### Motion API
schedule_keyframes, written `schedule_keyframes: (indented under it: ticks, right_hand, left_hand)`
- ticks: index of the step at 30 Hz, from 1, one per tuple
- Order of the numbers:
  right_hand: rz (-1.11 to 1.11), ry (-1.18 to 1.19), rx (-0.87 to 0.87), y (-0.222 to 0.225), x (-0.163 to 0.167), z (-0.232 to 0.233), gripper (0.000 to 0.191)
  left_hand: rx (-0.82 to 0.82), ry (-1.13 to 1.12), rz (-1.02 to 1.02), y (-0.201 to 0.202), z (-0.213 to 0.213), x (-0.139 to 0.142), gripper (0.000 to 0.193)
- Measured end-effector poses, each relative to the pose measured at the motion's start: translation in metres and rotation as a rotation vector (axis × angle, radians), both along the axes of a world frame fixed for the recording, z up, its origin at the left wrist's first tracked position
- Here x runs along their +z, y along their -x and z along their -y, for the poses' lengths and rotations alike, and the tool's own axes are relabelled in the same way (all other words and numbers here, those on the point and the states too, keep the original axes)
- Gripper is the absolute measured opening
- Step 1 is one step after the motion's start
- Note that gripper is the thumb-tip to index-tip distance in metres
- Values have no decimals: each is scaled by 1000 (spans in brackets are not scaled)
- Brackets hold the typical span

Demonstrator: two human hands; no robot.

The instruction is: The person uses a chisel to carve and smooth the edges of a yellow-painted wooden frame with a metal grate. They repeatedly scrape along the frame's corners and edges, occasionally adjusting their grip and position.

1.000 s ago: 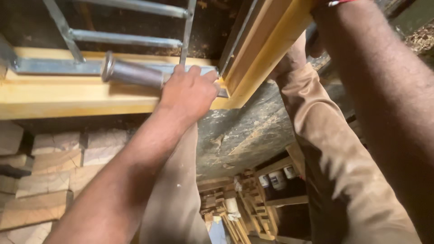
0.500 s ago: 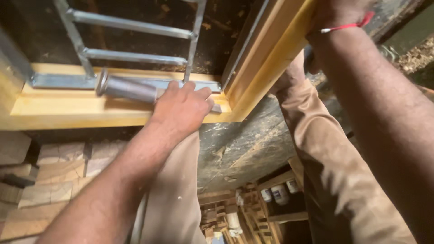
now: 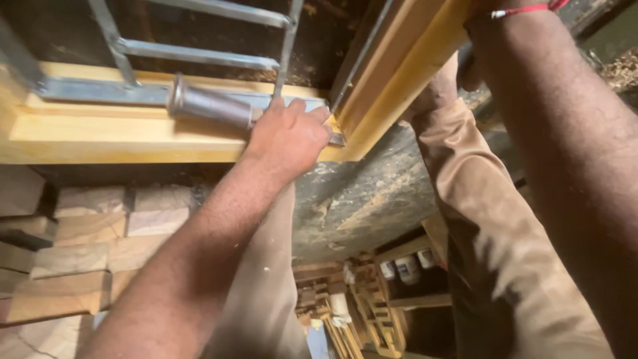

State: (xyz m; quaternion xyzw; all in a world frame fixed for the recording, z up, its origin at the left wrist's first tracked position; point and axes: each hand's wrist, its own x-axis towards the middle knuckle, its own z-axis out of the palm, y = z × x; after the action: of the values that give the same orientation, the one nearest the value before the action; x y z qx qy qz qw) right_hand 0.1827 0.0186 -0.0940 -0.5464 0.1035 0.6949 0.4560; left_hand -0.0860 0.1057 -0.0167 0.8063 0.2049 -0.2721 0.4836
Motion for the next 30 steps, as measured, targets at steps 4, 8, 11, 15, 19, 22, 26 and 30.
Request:
schedule_keyframes:
  ticks: [4, 8, 11, 15, 19, 22, 26, 30]
  right_hand:
    - [399, -180, 432, -1, -3, -1, 36]
    - [7, -46, -48, -2, -4, 7, 32]
    - [98, -57, 27, -2, -7, 14, 30]
    - [201, -165, 217, -4, -11, 13, 27]
    - [303, -182, 293, -5, -9, 11, 26]
    - [262, -148, 228, -2, -5, 9, 27]
    - [130, -103, 66, 2, -5, 5, 27]
    - [209, -96, 144, -5, -7, 9, 29]
  left_hand:
    - [76, 152, -149, 1, -3, -8, 19]
    - [107, 57, -25, 11, -15, 0, 23]
    - [166, -27, 46, 23, -18, 10, 11]
    - [73, -57, 54, 17, -8, 8, 12]
    - [125, -47, 47, 5, 2, 0, 12]
    - [214, -38, 6, 5, 2, -2, 12]
    - [266, -21, 42, 12, -1, 2, 14]
    - [258, -96, 91, 15, 6, 2, 14]
